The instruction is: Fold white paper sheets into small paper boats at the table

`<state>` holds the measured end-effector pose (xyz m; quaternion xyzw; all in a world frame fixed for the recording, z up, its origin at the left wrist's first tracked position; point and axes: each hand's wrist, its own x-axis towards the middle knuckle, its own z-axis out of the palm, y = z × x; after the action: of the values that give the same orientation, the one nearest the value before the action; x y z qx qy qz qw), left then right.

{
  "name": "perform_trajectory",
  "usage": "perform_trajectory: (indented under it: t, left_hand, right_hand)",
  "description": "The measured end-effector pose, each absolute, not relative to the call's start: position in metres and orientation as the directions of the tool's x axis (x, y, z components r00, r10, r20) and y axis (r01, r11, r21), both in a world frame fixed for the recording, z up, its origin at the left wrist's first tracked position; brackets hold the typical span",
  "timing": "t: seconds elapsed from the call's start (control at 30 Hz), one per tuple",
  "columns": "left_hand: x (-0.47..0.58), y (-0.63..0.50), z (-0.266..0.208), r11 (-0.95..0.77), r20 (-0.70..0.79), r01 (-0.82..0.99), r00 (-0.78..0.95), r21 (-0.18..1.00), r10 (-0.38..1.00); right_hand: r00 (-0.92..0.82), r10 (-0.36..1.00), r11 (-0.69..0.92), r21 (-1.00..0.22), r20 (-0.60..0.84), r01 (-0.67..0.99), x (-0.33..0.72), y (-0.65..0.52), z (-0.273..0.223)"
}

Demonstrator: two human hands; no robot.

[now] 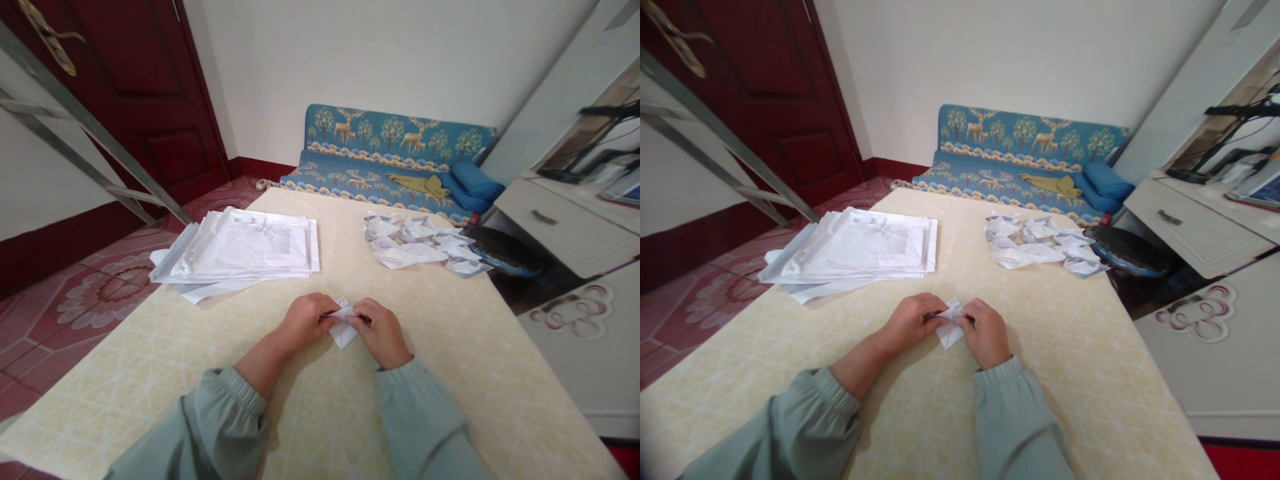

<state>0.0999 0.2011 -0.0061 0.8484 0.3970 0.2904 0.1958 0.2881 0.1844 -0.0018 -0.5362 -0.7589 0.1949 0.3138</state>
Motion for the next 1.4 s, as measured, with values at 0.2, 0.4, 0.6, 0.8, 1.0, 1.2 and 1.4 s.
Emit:
perform_trajectory:
  t: [0.2, 0.4, 0.6, 0.8, 1.0, 1.2, 1.4]
  left_hand:
    - [0.107, 0.204, -0.004, -0.424, 0.224, 0.691, 0.365, 0.585, 0.904]
    - [0.117, 0.202, -0.004, -0.32, 0.219, 0.812, 0.241, 0.488, 0.946]
    - [0.119, 0.202, -0.004, -0.228, 0.166, 0.849, 0.167, 0.477, 0.972]
    - [0.119, 0.204, -0.001, -0.152, 0.077, 0.846, 0.131, 0.511, 0.988]
    - [0.12, 0.205, 0.002, -0.142, 0.064, 0.843, 0.127, 0.518, 0.99]
    - [0.12, 0.208, 0.0, -0.131, 0.055, 0.829, 0.121, 0.544, 0.991]
    - [0.12, 0.209, 0.0, -0.119, 0.044, 0.833, 0.113, 0.54, 0.993]
  right_hand:
    - [-0.087, 0.954, 0.252, -0.613, 0.286, 0.749, 0.286, 0.189, -0.013]
    - [0.005, 0.953, 0.173, -0.556, 0.303, 0.813, 0.28, 0.19, -0.016]
    - [0.069, 0.953, 0.092, -0.5, 0.294, 0.861, 0.274, 0.19, -0.015]
    - [0.115, 0.957, 0.038, -0.509, 0.266, 0.86, 0.271, 0.189, -0.013]
    - [0.11, 0.956, 0.033, -0.474, 0.272, 0.88, 0.27, 0.19, -0.013]
    - [0.111, 0.958, 0.022, -0.452, 0.264, 0.892, 0.27, 0.19, -0.015]
    - [0.102, 0.956, 0.026, -0.426, 0.275, 0.904, 0.269, 0.19, -0.016]
